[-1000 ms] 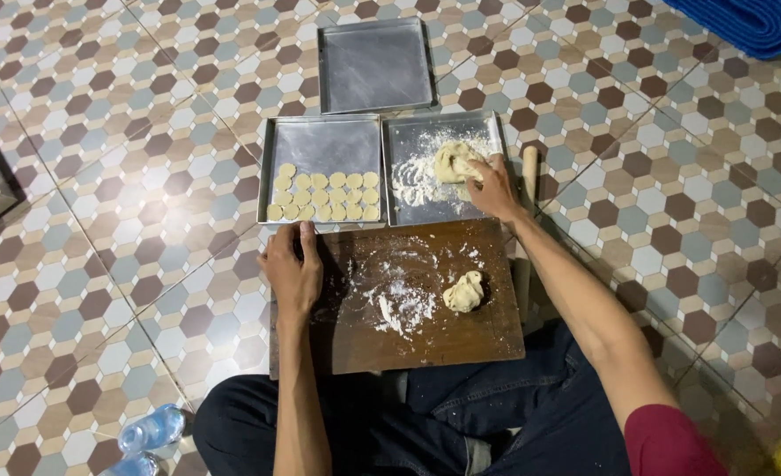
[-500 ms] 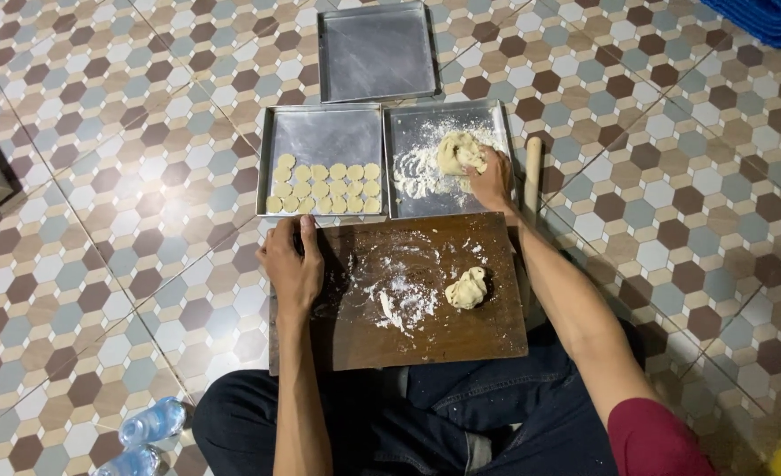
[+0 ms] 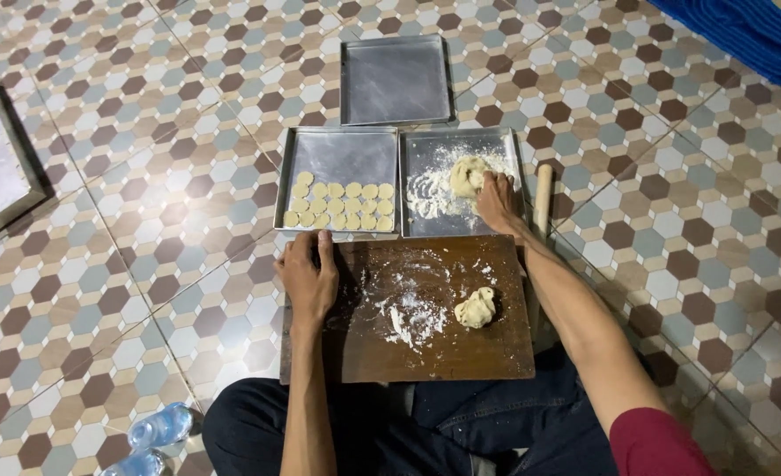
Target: Rolling out dough with a rolling pin and cutting it into small circular shapes to be placed on a baking tray.
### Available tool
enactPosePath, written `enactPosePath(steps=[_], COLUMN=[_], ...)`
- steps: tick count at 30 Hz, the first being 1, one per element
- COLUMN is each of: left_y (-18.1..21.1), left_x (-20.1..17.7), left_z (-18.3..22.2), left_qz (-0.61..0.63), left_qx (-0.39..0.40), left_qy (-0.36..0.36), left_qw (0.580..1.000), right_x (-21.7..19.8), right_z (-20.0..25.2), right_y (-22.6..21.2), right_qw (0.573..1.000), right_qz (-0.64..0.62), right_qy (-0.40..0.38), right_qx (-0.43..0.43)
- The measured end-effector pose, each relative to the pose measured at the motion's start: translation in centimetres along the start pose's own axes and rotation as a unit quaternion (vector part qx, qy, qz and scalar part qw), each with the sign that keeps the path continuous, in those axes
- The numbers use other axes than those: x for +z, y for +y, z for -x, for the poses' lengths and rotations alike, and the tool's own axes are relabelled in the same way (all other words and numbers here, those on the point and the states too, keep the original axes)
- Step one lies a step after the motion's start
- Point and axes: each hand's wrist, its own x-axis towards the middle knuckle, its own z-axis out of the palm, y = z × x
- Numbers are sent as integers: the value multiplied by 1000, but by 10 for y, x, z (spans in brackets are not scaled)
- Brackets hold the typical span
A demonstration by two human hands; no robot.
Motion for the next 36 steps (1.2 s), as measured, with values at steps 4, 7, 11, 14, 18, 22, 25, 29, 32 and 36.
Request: enactPosePath(steps=[4,7,11,14,18,22,25,29,32,36], left_y=[-8,-12,-5,14,14,11,8,5,3,1], left_x=[4,5,2,-6,-7,-5,-3,-2,-1,-2], left_z=[-2,-3,-2,0,2,2,3,1,1,1], left_qz=[5,-3,2,4,-2,-4,-5,5,7,16], left_qx=[-5,-2,-3,-1,1,-2,-3,4,3,5], left_qy=[-2,1,0,-2,-2,-7,-8,4,3,7], left_qw=[1000,1000,1000,1000,1000,1000,1000,1000,1000,1000], right_x=[-8,-5,-8,-32,-28,-37,-58,-85,-106,-170], right_z=[-3,-13,-18,-11,-15,-11,-3,12,27,67], right_y=[-4,1,-1,-15,-9,-12,-18,-25,-38,-72], right_qw=[999,995,991,985,977,969,954,942,951,970], right_qz=[-26,85,85,97,114,125,129,100,54,-9], right_qy=[-17,-28,-97,-137,-179,-213,-270,-318,-303,-242], right_qx=[-13,-37,-28,-30,-16,-5,26,44,32,7])
